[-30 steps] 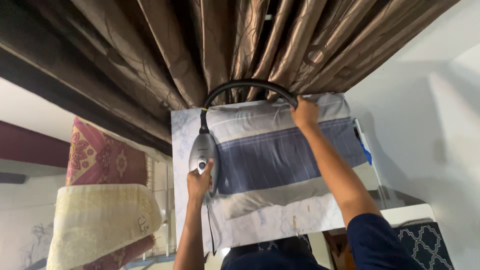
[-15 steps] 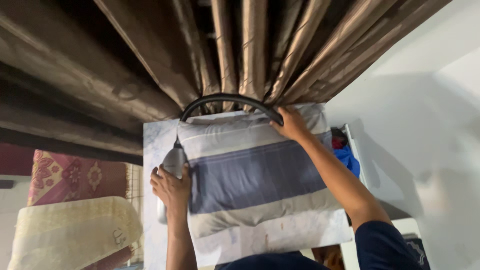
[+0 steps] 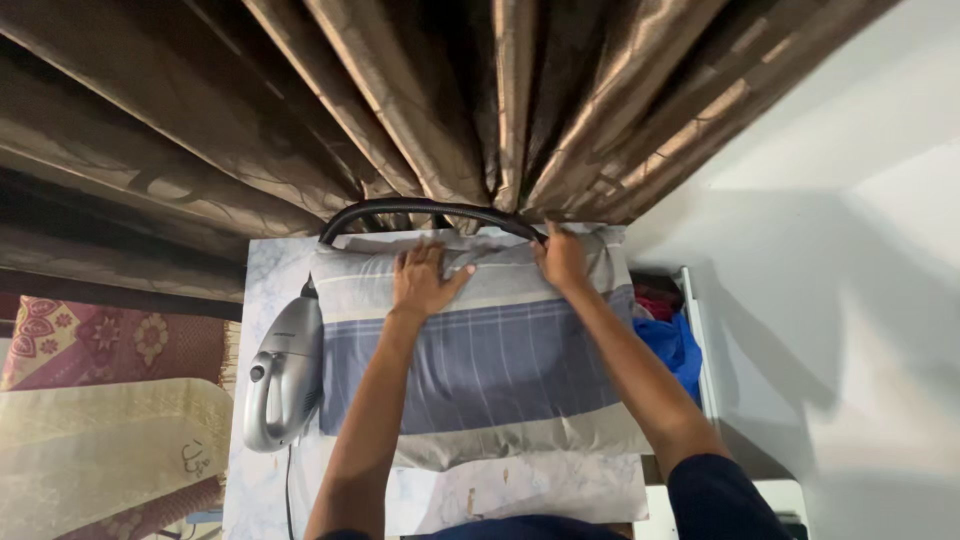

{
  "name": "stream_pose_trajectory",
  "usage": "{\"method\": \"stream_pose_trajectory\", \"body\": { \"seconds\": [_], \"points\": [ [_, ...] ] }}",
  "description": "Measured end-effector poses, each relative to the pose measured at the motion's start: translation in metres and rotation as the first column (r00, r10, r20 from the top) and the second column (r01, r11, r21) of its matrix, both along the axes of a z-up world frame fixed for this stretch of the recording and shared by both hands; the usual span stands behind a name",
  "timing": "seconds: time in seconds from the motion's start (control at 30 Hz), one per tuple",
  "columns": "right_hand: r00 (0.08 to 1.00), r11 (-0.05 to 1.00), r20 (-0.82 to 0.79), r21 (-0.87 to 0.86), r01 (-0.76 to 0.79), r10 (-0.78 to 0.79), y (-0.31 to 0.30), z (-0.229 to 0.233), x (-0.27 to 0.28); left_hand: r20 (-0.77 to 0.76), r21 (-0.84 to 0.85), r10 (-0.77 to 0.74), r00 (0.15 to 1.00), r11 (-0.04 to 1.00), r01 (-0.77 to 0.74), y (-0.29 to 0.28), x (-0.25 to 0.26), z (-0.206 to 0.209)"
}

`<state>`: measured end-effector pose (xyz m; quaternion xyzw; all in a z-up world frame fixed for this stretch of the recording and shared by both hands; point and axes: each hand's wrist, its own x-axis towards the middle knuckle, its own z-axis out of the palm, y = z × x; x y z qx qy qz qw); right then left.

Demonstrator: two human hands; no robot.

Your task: The person places a pillow into a vacuum-seal bag, smooths it flat, and uses a handheld vacuum cleaner to remove air from the bag. They repeatedly press and roll the pillow to expel remaining air and ensure the bag is fully compressed.

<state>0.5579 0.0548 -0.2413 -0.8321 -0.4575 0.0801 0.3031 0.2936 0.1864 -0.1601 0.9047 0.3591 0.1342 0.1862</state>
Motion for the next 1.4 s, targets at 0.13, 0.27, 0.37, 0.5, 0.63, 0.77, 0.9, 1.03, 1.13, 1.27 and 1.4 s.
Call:
{"method": "stream_pose_trajectory", "body": {
  "seconds": [0.13,0.27,0.37,0.5,0.63,0.77,0.9,1.03,1.13,1.27,1.4],
  "points": [
    [0.996,0.995,0.015,0.049,-0.086,0.085,-0.007,-0.014,0.008,-0.381,-0.214,-0.055,0.923,0.976,-0.030,-0.004,0.016,0.016],
    [0.987,0.974,-0.012,-0.162,-0.160,0.161,-0.029,0.025,-0.003,0.024,-0.062,0.000,1.000,0.998,0.002,-0.029,0.005,0.044],
    [0.873,0.959,0.401,-0.063,-0.276,0.277,-0.048,0.075,-0.015,0.271,0.036,-0.032,0.962,0.999,0.023,-0.049,-0.006,0.055],
    [0.970,0.889,0.094,-0.428,-0.164,0.225,-0.070,0.135,-0.035,0.361,0.102,-0.092,0.928,0.993,0.058,-0.066,-0.023,0.053],
    [0.967,0.966,0.129,-0.165,-0.199,0.221,-0.100,0.173,-0.058,0.402,0.072,-0.130,0.907,0.991,0.110,-0.054,-0.047,0.048],
    [0.995,0.994,0.047,-0.067,-0.088,0.091,-0.128,0.213,-0.067,0.377,0.172,-0.031,0.926,0.984,-0.037,-0.033,-0.086,0.050],
    [0.974,0.990,0.221,0.114,-0.085,0.058,-0.148,0.257,-0.081,0.399,-0.057,0.293,0.869,0.954,-0.296,-0.018,-0.121,0.035],
    [0.910,0.900,0.415,0.400,-0.175,-0.007,-0.166,0.310,-0.099,0.300,-0.726,0.609,0.735,0.645,-0.239,-0.008,-0.136,0.006],
    [0.894,0.835,0.424,0.536,-0.123,-0.141,-0.176,0.338,-0.114,0.382,-0.890,0.522,0.763,0.430,0.151,-0.009,-0.143,-0.011],
    [0.932,0.766,-0.177,0.532,0.360,-0.315,-0.197,0.343,-0.132,0.293,-0.929,0.479,0.827,0.349,0.127,-0.029,-0.141,-0.018],
    [0.874,0.585,-0.386,0.650,0.485,-0.295,-0.212,0.309,-0.136,0.190,-0.982,0.538,0.822,0.093,0.166,-0.052,-0.125,-0.016]
  ]
}}
